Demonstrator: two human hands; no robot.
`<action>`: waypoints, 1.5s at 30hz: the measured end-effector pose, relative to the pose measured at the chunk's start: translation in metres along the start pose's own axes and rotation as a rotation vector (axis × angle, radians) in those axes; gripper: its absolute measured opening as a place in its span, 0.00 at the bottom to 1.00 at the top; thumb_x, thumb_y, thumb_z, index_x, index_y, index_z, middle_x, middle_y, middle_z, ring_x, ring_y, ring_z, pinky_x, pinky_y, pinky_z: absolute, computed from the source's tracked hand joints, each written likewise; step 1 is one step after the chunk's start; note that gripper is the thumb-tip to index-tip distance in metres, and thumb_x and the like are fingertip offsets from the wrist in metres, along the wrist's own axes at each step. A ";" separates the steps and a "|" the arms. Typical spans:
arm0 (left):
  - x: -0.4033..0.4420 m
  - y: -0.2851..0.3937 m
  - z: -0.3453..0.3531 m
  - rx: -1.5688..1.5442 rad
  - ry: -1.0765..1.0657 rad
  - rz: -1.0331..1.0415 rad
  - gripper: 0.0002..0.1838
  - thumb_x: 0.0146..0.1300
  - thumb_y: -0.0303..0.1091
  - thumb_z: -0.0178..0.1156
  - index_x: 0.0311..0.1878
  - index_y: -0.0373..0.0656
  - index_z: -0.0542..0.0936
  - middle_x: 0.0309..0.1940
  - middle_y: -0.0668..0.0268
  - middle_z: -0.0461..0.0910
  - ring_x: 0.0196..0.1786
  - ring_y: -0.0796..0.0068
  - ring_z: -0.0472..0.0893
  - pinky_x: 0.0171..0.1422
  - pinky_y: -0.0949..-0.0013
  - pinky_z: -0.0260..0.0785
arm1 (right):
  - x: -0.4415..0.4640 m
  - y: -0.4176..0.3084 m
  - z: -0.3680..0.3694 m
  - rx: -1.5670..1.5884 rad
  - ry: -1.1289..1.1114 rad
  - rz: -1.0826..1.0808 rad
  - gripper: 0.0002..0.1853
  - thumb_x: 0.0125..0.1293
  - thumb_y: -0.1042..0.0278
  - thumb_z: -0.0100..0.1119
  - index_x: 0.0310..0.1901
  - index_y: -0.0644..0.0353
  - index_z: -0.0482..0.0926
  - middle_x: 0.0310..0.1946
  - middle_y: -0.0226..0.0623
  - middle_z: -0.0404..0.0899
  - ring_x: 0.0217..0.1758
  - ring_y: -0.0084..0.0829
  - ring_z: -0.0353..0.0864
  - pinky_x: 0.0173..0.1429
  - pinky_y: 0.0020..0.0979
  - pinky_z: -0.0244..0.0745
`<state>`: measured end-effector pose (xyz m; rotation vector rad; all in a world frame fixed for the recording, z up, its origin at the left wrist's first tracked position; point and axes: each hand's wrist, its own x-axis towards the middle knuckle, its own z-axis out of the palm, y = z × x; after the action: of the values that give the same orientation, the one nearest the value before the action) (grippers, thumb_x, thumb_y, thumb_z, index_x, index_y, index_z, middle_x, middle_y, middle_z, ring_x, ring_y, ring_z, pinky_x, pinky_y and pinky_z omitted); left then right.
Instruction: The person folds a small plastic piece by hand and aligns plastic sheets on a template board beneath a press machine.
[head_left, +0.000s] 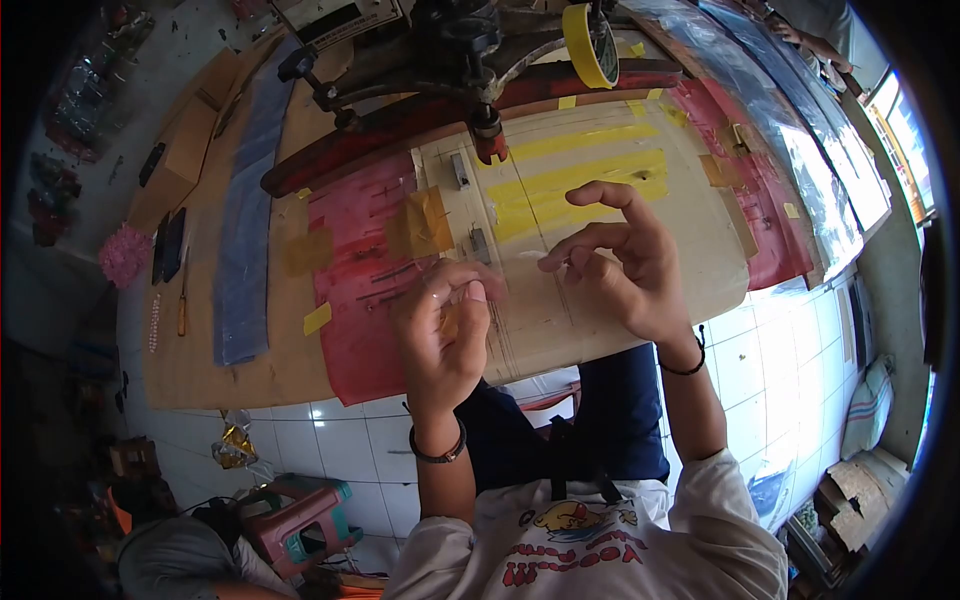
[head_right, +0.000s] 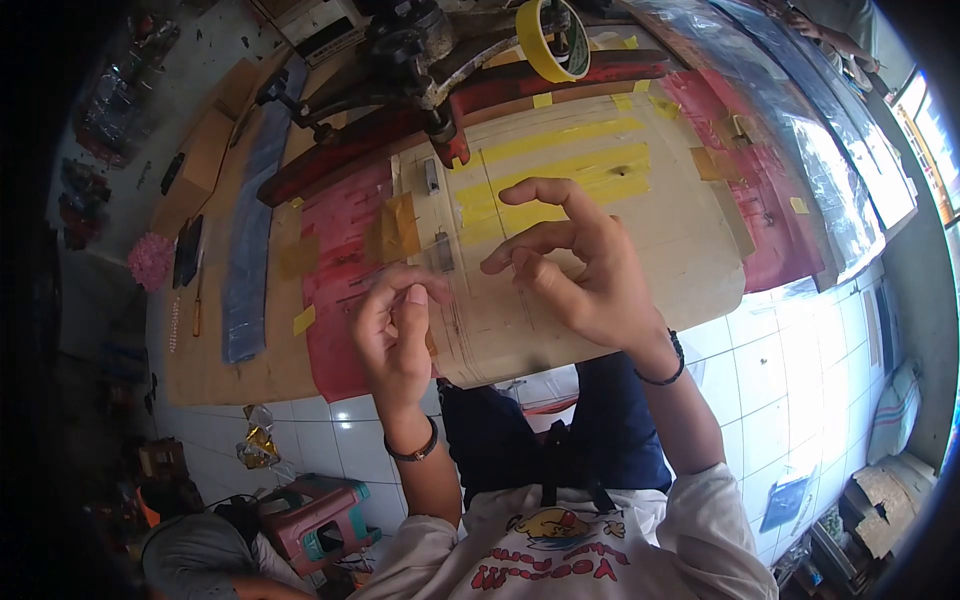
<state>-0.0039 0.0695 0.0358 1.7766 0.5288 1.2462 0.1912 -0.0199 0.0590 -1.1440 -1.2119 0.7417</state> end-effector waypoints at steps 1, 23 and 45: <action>-0.001 0.001 0.000 0.010 0.001 -0.016 0.05 0.72 0.25 0.57 0.40 0.34 0.80 0.32 0.65 0.83 0.33 0.81 0.78 0.40 0.75 0.69 | 0.000 0.001 0.000 0.010 0.007 0.005 0.26 0.65 0.77 0.52 0.66 0.67 0.67 0.36 0.43 0.91 0.38 0.24 0.87 0.51 0.26 0.80; 0.000 0.009 0.002 -0.085 0.024 -0.058 0.07 0.75 0.26 0.54 0.40 0.35 0.78 0.31 0.66 0.81 0.35 0.79 0.81 0.42 0.74 0.70 | 0.004 0.002 0.005 -0.259 -0.045 -0.108 0.08 0.75 0.72 0.61 0.51 0.65 0.80 0.33 0.36 0.90 0.33 0.25 0.87 0.45 0.28 0.79; -0.004 0.140 0.033 -0.242 0.050 0.376 0.13 0.79 0.36 0.52 0.40 0.36 0.73 0.22 0.61 0.73 0.21 0.75 0.75 0.23 0.69 0.68 | -0.156 0.055 0.033 0.119 -0.271 0.119 0.13 0.70 0.61 0.71 0.51 0.59 0.90 0.48 0.37 0.91 0.51 0.32 0.90 0.55 0.32 0.83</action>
<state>0.0058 -0.0203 0.1477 1.6872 0.0632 1.5423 0.1292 -0.1371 -0.0451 -1.0470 -1.3123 1.0714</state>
